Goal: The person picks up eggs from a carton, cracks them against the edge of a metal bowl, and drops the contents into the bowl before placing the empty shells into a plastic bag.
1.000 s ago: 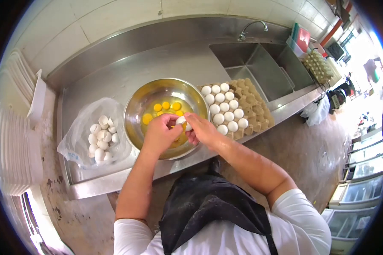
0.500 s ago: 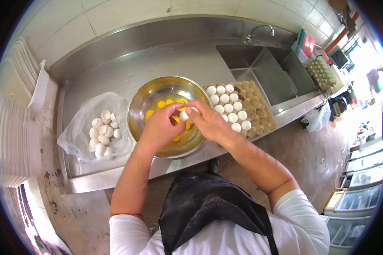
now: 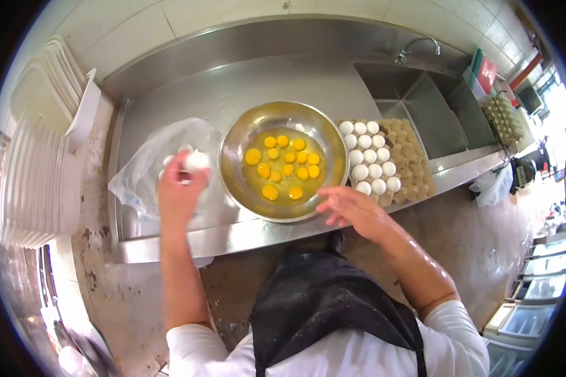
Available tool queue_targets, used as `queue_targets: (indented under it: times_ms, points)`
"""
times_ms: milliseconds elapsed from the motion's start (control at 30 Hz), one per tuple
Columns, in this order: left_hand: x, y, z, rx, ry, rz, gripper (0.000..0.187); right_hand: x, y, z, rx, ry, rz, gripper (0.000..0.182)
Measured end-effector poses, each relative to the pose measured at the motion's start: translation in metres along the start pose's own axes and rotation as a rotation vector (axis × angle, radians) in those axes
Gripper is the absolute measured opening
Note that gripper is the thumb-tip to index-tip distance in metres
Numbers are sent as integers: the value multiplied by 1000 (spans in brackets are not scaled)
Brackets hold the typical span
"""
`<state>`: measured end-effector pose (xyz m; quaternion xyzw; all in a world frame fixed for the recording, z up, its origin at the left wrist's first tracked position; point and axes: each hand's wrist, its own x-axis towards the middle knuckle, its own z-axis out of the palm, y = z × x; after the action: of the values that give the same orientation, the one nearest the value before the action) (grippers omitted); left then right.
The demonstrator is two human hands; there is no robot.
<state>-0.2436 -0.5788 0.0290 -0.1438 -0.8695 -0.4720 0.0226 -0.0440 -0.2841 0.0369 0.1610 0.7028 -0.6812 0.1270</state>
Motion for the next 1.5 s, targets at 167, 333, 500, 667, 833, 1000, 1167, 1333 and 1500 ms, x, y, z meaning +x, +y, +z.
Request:
queue_targets:
  times_ms: [167, 333, 500, 667, 833, 1000, 1167, 1333, 1500]
  points:
    - [33, -83, -48, 577, 1, -10, 66, -22, 21, -11, -117, -59, 35, 44]
    - [7, -44, -28, 262, 80, 35, 63, -39, 51, -31, -282, 35, -59, 46]
    - [-26, -1, 34, 6, 36, 142, 41, -48, 43, -79, -822, 464, -62, 27]
    - [-78, 88, 123, 23, -315, 652, 33, -35, 56, -128, -1181, 523, -68, 29]
    - [-88, 140, 213, 215, -629, 829, 32, -23, 65, -136, -1344, 470, -18, 36]
    - [-79, 145, 275, 503, -627, 942, 28, -28, 60, -139, -1268, 503, -31, 31]
    - [-73, 157, 288, 619, -713, 884, 29, -48, 78, -137, -975, 772, -220, 32]
    - [-68, 168, 295, 620, -740, 835, 38, -51, 131, -133, -62, 1083, -531, 26]
    - [-71, 172, 265, 179, -583, 694, 34, -87, 104, -99, 1072, 452, -71, 43]
